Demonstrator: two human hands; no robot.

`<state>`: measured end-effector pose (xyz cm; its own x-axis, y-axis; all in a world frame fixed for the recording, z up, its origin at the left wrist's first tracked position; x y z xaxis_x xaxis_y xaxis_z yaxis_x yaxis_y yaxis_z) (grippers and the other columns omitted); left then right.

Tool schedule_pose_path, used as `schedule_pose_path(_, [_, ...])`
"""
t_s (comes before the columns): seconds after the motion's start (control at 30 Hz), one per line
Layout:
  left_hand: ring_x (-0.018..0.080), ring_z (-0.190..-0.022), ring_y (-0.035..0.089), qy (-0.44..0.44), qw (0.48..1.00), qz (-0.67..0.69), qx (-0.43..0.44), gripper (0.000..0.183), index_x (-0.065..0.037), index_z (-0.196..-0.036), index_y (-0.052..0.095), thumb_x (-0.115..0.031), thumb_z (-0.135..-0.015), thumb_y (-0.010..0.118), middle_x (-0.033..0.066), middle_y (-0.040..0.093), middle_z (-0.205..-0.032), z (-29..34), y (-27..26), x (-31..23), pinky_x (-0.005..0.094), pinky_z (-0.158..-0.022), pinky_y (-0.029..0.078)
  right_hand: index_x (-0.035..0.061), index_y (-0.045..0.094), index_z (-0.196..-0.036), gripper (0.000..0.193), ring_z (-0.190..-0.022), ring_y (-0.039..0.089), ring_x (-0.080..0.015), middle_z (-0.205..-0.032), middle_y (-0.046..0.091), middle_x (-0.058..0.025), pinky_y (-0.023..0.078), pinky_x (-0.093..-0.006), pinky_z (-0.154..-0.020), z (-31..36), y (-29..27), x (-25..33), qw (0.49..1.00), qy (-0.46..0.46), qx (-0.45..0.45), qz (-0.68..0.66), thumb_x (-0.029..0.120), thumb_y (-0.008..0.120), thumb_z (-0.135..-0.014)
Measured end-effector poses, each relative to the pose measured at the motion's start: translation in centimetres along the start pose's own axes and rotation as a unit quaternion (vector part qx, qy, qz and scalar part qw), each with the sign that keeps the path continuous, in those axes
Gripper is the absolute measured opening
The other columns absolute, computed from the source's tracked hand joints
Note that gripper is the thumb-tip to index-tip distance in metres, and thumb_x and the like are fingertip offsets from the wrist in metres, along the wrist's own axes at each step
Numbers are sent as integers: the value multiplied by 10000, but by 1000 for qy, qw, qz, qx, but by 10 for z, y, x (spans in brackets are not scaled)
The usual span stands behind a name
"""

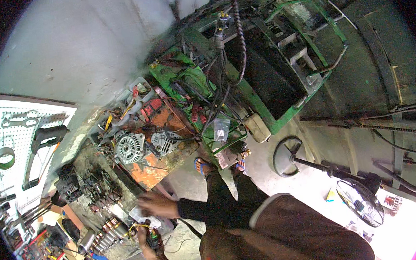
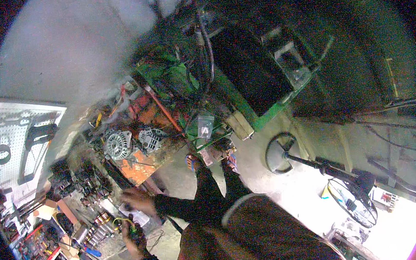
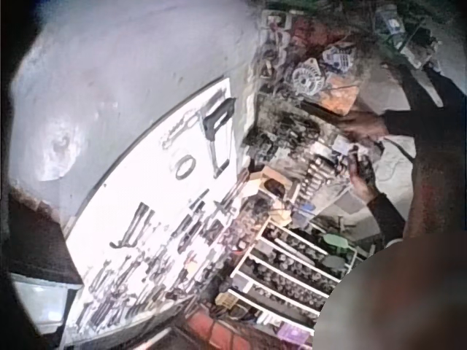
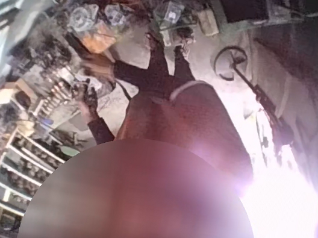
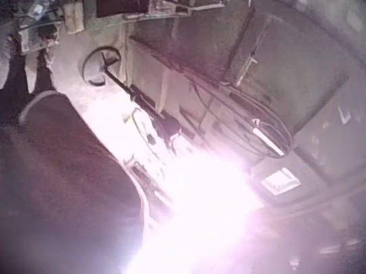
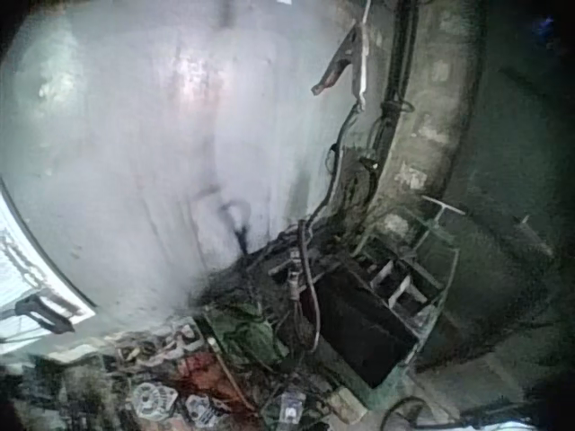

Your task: The person strips and twists colored wires, then connects them to a small black module and a green battery pack on a workbench. They repeatedly test connections by touching wires to terminals and adjust the wiring throughout the clip.

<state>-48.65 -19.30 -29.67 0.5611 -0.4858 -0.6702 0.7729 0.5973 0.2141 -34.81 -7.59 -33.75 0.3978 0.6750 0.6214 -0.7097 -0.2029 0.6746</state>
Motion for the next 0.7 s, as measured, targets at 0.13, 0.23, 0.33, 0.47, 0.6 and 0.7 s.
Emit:
schedule_pose_path(0.13, [98, -886, 622, 31, 997, 2, -66, 376, -42, -1264, 619, -257, -959, 657, 79, 671, -1167, 14, -42, -14, 221, -712, 534, 34, 661, -1043, 540, -899, 656, -255, -973, 672, -124, 529, -426, -796, -100, 37, 39, 962, -13, -29, 272, 546, 495, -990])
schedule_pose_path(0.23, [104, -841, 624, 44, 996, 6, -82, 394, -24, -1269, 615, -261, -956, 652, 89, 673, -1153, 27, -55, -10, 221, -692, 536, 16, 714, -886, 490, -756, 677, -397, -800, 682, -208, 510, -517, -702, -77, -50, 46, 744, 15, 24, 668, 472, 544, -936])
schedule_pose_path(0.33, [113, -782, 627, 17, 998, 43, -49, 393, 3, -1236, 625, -255, -941, 664, 73, 685, -1100, 33, -48, 5, 231, -659, 539, 113, 697, -1129, 352, -846, 678, -406, -886, 693, -206, 527, -501, -729, -26, -173, 74, 784, -21, -254, 566, 307, 660, -838])
schedule_pose_path(0.47, [136, -769, 650, -14, 994, 41, -105, 337, -1, -1165, 658, -222, -916, 708, 91, 698, -1045, 27, -23, 21, 261, -647, 547, 102, 640, -1259, 443, -1001, 669, -373, -1141, 682, -192, 540, -476, -789, -16, -308, 92, 530, 37, -476, 701, 415, 549, -959])
schedule_pose_path(0.6, [144, -776, 666, -23, 997, 53, -55, 314, 2, -1147, 659, -189, -902, 711, 91, 702, -1038, 19, 13, 14, 262, -646, 548, 132, 638, -1272, 469, -1194, 587, -407, -1254, 652, -183, 439, -596, -1015, -89, -390, 60, 590, 8, -374, 715, 461, 503, -966])
schedule_pose_path(0.7, [126, -741, 645, -2, 997, 66, -41, 285, 6, -1120, 666, -171, -899, 704, 70, 694, -987, 22, 28, 4, 249, -626, 528, 144, 645, -1201, 408, -1068, 575, -340, -1164, 644, -131, 472, -547, -925, -79, -412, 65, 687, 7, -328, 649, 449, 565, -943])
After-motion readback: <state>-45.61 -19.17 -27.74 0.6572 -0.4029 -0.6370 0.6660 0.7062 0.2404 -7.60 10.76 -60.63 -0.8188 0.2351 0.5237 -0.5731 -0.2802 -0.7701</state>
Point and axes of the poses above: each hand's wrist, its own z-axis away from the middle knuckle, its own y-axis out of the palm, x = y × z, the point moved 4 cm from there along -z, towards the middle knuckle
